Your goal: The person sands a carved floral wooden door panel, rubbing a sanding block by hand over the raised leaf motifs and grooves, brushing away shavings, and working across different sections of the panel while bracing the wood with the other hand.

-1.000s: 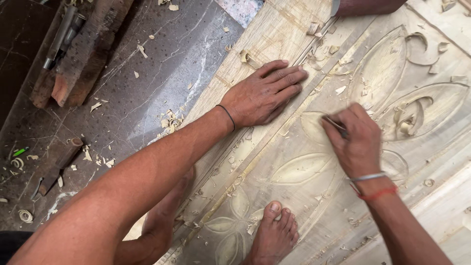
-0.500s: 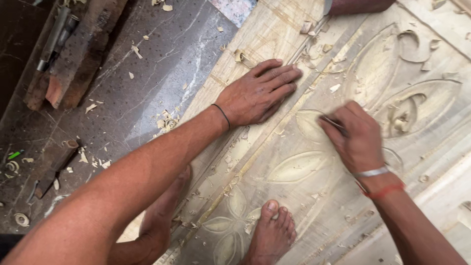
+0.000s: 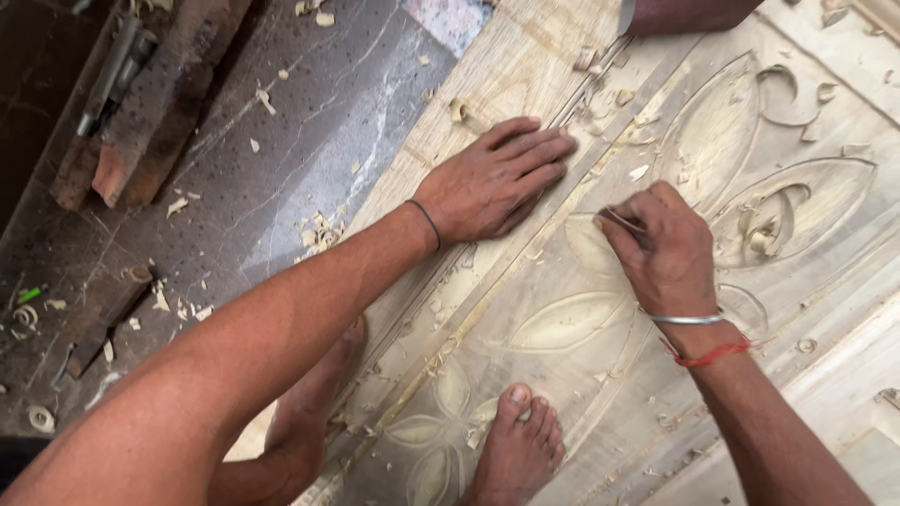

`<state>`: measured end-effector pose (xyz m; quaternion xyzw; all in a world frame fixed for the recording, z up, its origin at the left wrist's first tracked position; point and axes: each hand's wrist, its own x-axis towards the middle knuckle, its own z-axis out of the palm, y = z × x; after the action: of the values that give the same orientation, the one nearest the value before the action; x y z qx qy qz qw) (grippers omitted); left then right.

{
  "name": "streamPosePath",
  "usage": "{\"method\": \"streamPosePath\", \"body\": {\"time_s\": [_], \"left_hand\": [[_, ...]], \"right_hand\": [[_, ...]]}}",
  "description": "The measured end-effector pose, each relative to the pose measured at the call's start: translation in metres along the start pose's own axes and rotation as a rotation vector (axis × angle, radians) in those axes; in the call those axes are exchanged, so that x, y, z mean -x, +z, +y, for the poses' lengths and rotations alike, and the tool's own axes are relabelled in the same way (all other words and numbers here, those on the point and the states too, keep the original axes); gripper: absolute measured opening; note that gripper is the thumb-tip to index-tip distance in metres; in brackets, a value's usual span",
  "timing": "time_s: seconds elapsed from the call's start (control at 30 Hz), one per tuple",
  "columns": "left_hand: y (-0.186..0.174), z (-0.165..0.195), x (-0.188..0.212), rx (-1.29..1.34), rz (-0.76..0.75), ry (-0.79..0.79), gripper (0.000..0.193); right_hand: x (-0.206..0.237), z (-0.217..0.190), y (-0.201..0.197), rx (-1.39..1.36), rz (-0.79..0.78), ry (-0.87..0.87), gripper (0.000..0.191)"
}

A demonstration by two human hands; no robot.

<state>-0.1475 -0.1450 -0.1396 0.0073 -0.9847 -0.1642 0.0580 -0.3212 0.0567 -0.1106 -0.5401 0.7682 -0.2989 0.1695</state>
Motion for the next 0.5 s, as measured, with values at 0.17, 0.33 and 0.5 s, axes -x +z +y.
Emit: {"method": "streamPosePath", "body": {"time_s": [0.17, 0.33, 0.5], "left_hand": [[0.0014, 0.0002, -0.0010, 0.005, 0.052, -0.012, 0.037], [0.0038, 0.0006, -0.0027, 0.014, 0.017, -0.013, 0.033], [0.0037, -0.0007, -0.0017, 0.004, 0.049, -0.010, 0.033]], "right_hand": [[0.0010, -0.0026, -0.0006, 0.024, 0.007, 0.060, 0.021], [0.0003, -0.0047, -0.0017, 0.062, -0.003, -0.001, 0.022], [0.0029, -0.0071, 0.0001, 0.029, 0.001, 0.066, 0.018]]}}
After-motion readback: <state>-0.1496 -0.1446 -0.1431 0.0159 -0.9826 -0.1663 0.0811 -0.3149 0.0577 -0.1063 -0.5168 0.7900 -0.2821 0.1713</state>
